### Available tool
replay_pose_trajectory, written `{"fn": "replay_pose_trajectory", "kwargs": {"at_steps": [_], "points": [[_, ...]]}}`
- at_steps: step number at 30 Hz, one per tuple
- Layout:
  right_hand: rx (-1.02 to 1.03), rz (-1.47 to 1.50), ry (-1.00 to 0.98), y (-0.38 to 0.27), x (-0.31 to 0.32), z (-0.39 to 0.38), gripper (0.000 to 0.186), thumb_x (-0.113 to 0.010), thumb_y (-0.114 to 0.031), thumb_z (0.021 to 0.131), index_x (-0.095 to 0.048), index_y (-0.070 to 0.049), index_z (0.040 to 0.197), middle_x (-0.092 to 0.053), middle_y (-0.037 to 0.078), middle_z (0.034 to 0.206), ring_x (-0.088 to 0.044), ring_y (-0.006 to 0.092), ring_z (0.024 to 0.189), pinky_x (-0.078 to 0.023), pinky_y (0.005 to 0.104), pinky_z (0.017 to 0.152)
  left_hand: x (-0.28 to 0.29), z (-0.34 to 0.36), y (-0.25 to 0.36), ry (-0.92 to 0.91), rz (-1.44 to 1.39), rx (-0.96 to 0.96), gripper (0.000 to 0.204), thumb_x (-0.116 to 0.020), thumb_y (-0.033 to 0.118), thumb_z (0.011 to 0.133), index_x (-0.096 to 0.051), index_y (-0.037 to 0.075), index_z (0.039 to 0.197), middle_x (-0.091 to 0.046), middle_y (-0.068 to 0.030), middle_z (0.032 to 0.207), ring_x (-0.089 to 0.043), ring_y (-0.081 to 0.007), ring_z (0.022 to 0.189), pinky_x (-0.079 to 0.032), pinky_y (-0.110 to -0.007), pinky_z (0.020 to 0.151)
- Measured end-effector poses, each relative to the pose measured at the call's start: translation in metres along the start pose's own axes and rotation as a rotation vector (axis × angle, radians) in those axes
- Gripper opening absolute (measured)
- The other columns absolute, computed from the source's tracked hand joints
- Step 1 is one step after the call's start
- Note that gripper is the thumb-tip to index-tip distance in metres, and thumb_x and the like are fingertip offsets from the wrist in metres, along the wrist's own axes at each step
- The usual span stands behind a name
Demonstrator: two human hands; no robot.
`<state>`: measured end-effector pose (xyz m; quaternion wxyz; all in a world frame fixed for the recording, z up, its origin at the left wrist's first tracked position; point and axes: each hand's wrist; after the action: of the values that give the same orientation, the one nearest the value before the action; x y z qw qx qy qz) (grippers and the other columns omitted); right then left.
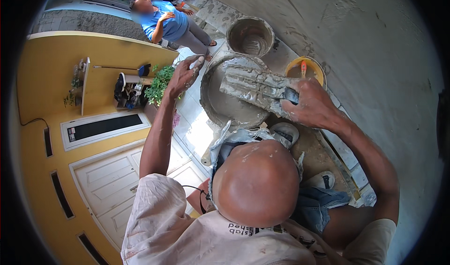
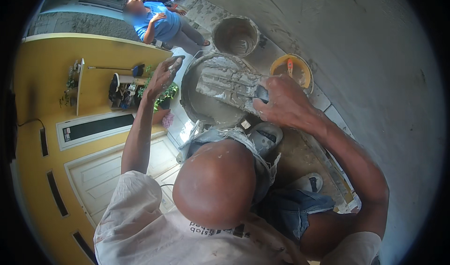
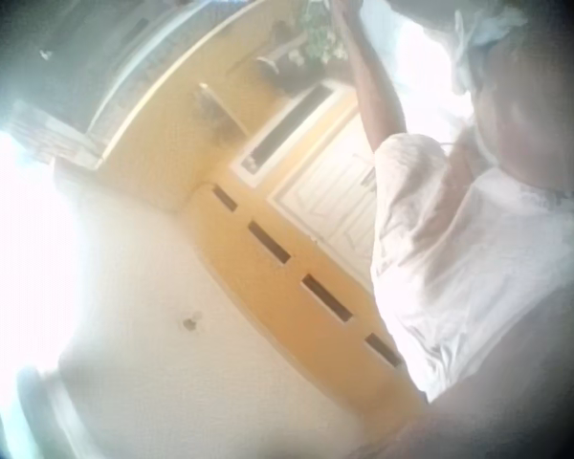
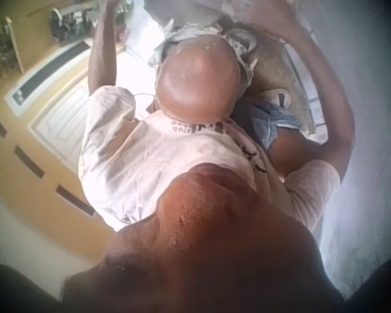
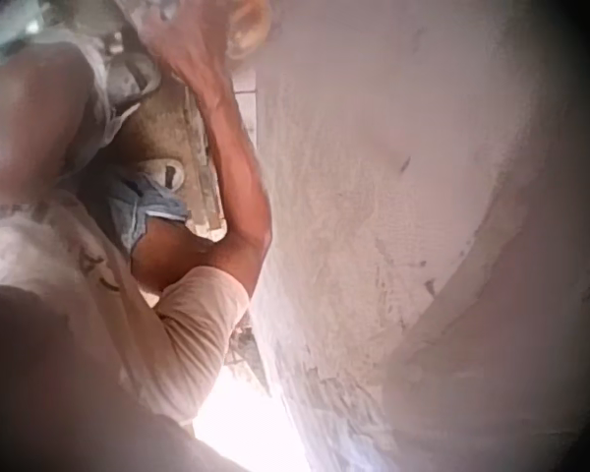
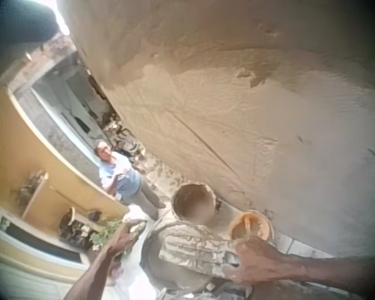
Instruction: Plastering a concrete block wall using a trowel and mortar.
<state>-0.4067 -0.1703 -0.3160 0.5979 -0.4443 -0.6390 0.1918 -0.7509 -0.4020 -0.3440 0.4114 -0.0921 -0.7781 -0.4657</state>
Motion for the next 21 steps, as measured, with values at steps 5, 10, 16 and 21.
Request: {"fn": "replay_pose_trajectory", "kwargs": {"at_steps": [5,10,16,21], "points": [[-0.004,0.064,-0.065,-0.022,-0.019,0.013,0.033,-0.069,-0.019,0.08,-0.069,0.011,0.095,-0.068,0.033,0.081,-0.07,0.0503,0.085,-0.055,0.0524,0.083,-0.007,0.0,0.026,-0.072,-0.313,-0.032,0.076,-0.058,0.065,0.1,-0.067,-0.006,0.126,-0.071,-0.0128,0.119,-0.061,-0.0221,0.113,-0.045,-0.036,0.104],[-0.002,0.114,-0.075,-0.025,-0.049,0.026,0.032,-0.068,-0.016,0.082,-0.067,0.014,0.092,-0.067,0.037,0.082,-0.07,0.051,0.088,-0.055,0.0539,0.085,0.007,0.002,0.029,-0.02,-0.303,-0.047,0.041,-0.07,0.04,0.102,-0.08,0.001,0.11,-0.064,-0.0136,0.138,-0.055,-0.0238,0.133,-0.039,-0.04,0.116],[0.103,0.129,0.026,-0.035,-0.086,0.055,0.032,-0.067,-0.016,0.084,-0.067,0.016,0.089,-0.067,0.038,0.085,-0.07,0.0521,0.088,-0.056,0.0543,0.087,0.009,-0.006,0.047,-0.069,-0.215,-0.083,0.037,-0.07,0.036,0.102,-0.078,0.0,0.11,-0.062,-0.0128,0.142,-0.055,-0.0237,0.131,-0.043,-0.04,0.111],[0.334,0.133,0.028,-0.02,-0.104,0.047,0.03,-0.064,-0.016,0.085,-0.068,0.013,0.086,-0.068,0.035,0.084,-0.069,0.0534,0.089,-0.054,0.0554,0.088,0.013,-0.008,0.048,-0.065,-0.135,-0.075,0.034,-0.07,0.035,0.102,-0.08,0.003,0.109,-0.064,-0.0142,0.141,-0.058,-0.0237,0.131,-0.045,-0.041,0.111]]}}
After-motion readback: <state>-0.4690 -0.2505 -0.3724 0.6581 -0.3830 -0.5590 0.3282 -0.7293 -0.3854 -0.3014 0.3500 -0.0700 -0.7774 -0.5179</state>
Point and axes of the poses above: each hand's wrist, its own z-axis towards the middle knuckle, its own x-axis out of the back of the hand, y = z × x
